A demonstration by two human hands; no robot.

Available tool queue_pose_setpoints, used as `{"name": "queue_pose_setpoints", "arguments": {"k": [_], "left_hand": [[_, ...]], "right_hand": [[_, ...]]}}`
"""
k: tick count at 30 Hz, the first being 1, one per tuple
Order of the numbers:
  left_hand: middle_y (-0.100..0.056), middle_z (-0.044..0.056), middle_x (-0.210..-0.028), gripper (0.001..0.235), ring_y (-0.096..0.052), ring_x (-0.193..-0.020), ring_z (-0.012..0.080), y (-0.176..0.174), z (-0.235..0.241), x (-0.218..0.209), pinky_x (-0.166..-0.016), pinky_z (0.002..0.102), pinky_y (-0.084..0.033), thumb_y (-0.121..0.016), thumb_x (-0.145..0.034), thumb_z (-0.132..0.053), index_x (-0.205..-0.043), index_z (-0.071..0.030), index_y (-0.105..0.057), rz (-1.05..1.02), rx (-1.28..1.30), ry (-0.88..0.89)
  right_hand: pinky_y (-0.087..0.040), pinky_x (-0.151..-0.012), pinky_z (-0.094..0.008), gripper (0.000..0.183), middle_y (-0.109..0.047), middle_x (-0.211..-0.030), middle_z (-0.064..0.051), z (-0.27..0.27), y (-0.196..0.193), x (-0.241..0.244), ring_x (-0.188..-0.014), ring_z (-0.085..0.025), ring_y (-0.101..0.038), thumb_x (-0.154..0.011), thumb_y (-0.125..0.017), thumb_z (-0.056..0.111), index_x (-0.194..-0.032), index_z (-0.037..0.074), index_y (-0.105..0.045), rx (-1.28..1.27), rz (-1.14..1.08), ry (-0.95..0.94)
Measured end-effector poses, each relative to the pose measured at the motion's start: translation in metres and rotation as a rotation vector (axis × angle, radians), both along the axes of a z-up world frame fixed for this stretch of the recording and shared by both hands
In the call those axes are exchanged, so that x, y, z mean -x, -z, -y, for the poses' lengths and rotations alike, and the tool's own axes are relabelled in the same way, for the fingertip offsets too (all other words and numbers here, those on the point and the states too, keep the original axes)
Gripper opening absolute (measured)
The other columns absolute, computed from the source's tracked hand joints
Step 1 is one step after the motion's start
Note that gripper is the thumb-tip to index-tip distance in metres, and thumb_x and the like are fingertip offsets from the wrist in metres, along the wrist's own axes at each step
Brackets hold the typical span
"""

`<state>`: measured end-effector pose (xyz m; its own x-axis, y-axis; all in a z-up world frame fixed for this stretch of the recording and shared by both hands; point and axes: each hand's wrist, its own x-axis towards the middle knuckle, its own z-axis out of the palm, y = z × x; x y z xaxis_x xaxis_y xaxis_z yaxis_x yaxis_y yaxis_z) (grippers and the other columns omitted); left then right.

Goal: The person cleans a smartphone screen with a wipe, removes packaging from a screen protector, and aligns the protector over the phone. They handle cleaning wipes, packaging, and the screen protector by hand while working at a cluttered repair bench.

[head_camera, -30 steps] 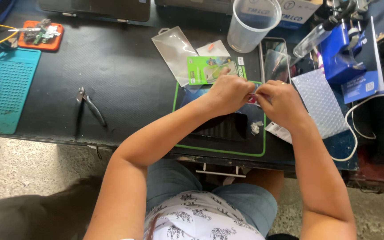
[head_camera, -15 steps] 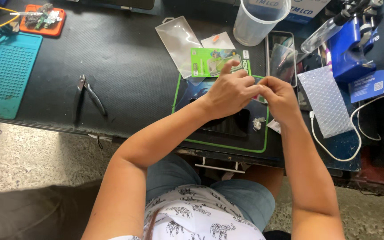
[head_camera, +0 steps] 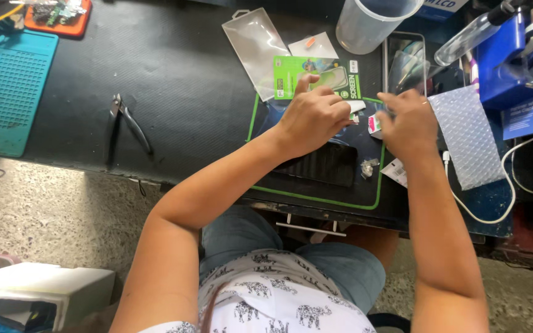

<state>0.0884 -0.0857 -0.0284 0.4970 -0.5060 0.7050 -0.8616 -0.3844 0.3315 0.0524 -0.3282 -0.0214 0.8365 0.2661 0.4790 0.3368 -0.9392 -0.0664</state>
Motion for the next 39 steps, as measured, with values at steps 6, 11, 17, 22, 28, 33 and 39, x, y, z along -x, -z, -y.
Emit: {"name": "queue_pose_setpoints", "arguments": {"k": [6,11,17,22,28,33,39], "left_hand": [[-0.072,0.000,-0.083,0.016,-0.068,-0.089,0.0228,0.006,0.010,0.000,-0.109,0.054,-0.036,-0.079,-0.087,-0.022,-0.083,-0.013,-0.067,-0.041,0.003,-0.003],[-0.072,0.000,-0.077,0.016,-0.068,-0.087,0.0236,0.013,0.007,-0.003,-0.107,0.056,-0.035,-0.078,-0.086,-0.023,-0.078,-0.013,-0.069,-0.083,-0.030,-0.023],[-0.074,0.004,-0.083,0.012,-0.067,-0.095,0.0280,0.021,0.026,-0.026,-0.098,0.052,-0.039,-0.073,-0.087,-0.021,-0.079,-0.014,-0.077,-0.106,-0.370,-0.131],[-0.076,0.008,-0.089,0.019,-0.067,-0.096,0.0296,0.009,0.047,-0.024,-0.094,0.054,-0.039,-0.069,-0.077,-0.011,-0.093,-0.013,-0.080,0.004,-0.287,-0.202],[-0.078,0.007,-0.103,0.023,-0.073,-0.093,0.0189,-0.005,0.054,0.024,-0.082,0.034,-0.059,-0.074,-0.095,-0.018,-0.116,-0.008,-0.076,-0.645,0.309,0.402],[-0.078,0.006,-0.099,0.016,-0.074,-0.088,0.0089,-0.002,0.046,0.031,-0.083,0.029,-0.062,-0.077,-0.096,-0.007,-0.111,-0.003,-0.075,-1.083,0.673,0.752],[-0.076,0.002,-0.088,0.013,-0.070,-0.082,0.0070,-0.002,0.033,0.043,-0.075,0.026,-0.058,-0.077,-0.094,-0.011,-0.104,-0.004,-0.074,-0.797,0.503,0.353]], "right_hand": [[-0.048,-0.068,-0.022,0.021,-0.069,-0.095,-0.001,-0.014,-0.016,0.014,-0.081,-0.007,-0.061,-0.088,-0.078,0.008,-0.109,0.005,-0.077,-0.804,-0.557,-0.181],[-0.049,-0.068,-0.021,0.008,-0.071,-0.084,-0.005,-0.010,-0.009,0.011,-0.074,-0.008,-0.062,-0.096,-0.078,0.003,-0.101,-0.003,-0.076,-1.099,-0.542,-0.117],[-0.057,-0.072,-0.024,0.013,-0.072,-0.088,-0.007,0.011,-0.001,0.030,-0.077,-0.010,-0.069,-0.099,-0.075,0.003,-0.107,-0.006,-0.073,-1.155,-0.436,-0.038],[-0.055,-0.067,-0.024,0.015,-0.070,-0.085,-0.008,0.014,0.003,0.063,-0.073,-0.012,-0.069,-0.102,-0.076,0.008,-0.102,-0.006,-0.069,-1.155,-0.428,0.035],[-0.058,-0.065,-0.030,0.019,-0.066,-0.082,-0.007,0.015,0.004,0.073,-0.069,-0.013,-0.064,-0.105,-0.074,0.014,-0.098,-0.002,-0.067,-1.444,-0.428,-0.188],[-0.062,-0.070,-0.032,0.023,-0.066,-0.085,-0.008,-0.004,0.013,0.065,-0.071,-0.014,-0.067,-0.109,-0.073,0.017,-0.098,-0.002,-0.065,-1.683,-0.429,-0.410],[-0.060,-0.083,-0.030,0.017,-0.071,-0.099,-0.012,-0.021,0.007,0.073,-0.082,-0.018,-0.073,-0.105,-0.074,0.010,-0.103,-0.004,-0.065,-1.503,-0.371,-0.292]]}}
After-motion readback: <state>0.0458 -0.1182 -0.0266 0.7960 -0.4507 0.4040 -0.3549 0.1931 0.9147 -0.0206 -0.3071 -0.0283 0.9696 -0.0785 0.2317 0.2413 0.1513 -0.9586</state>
